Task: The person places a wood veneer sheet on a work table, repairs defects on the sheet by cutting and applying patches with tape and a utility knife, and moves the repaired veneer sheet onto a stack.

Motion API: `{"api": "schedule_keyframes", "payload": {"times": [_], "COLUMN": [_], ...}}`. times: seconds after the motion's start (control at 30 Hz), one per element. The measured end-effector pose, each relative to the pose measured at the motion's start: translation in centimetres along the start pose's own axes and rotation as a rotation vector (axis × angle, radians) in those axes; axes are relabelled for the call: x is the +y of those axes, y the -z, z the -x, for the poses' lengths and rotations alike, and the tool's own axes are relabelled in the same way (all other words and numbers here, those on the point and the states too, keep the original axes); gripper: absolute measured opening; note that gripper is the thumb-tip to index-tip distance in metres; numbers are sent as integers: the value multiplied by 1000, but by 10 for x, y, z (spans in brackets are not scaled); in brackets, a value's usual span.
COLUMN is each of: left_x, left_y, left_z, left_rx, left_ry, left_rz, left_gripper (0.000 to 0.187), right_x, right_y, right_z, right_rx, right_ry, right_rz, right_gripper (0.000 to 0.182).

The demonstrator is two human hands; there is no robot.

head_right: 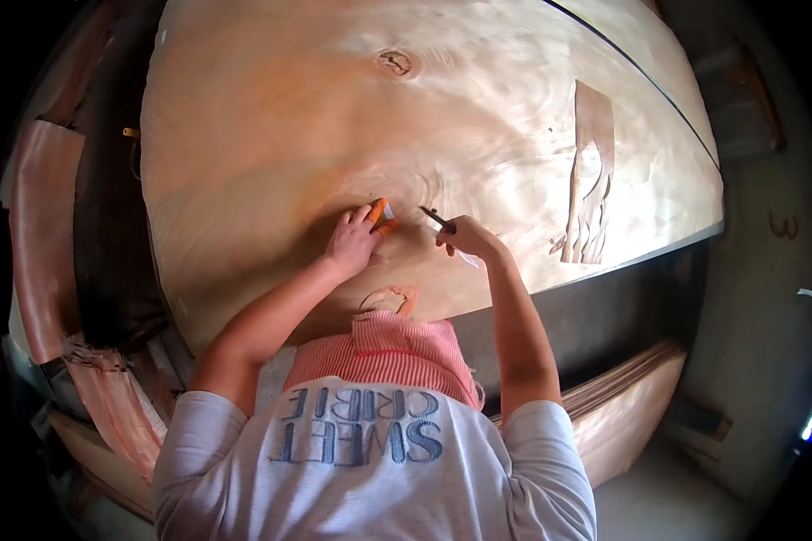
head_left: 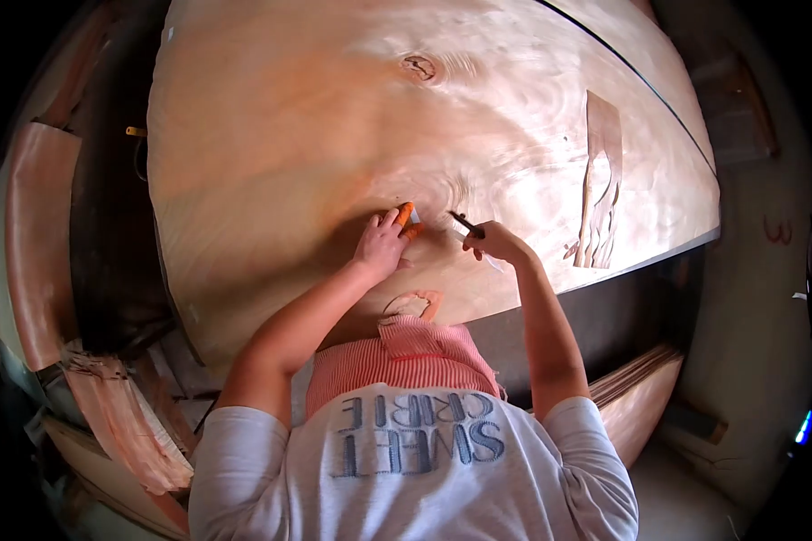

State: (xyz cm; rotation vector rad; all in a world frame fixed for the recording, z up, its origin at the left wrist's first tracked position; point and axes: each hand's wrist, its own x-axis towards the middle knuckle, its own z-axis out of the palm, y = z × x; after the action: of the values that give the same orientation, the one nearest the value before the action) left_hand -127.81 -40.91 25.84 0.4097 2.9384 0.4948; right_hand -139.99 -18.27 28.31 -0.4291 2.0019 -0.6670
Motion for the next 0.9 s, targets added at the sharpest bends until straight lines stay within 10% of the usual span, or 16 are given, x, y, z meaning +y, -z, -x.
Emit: {"api": "schedule_keyframes", "payload": {"times": [0.27, 0.43, 0.7, 0.9], "left_x": [-14, -23, -41, -33], "left_y": [-23, -15, -27, -17], "left_z": [51, 50, 24, 25], "left_rx": [312, 480, 307, 212], "left_ry": [128, 268, 277, 312], "left_rz": [203, 160, -182, -317], "left_gripper": [58, 46, 17, 45], "right_x": [-106, -82, -76, -94], "right_y": [-57, -105, -102, -54], "right_z": [-52, -108, -90, -84], "right_rx": [41, 184, 246, 100], "right_ry": [209, -106, 70, 124], "right_rz": [-713, -543, -186, 278], "right_gripper": [22, 21, 22, 18]}}
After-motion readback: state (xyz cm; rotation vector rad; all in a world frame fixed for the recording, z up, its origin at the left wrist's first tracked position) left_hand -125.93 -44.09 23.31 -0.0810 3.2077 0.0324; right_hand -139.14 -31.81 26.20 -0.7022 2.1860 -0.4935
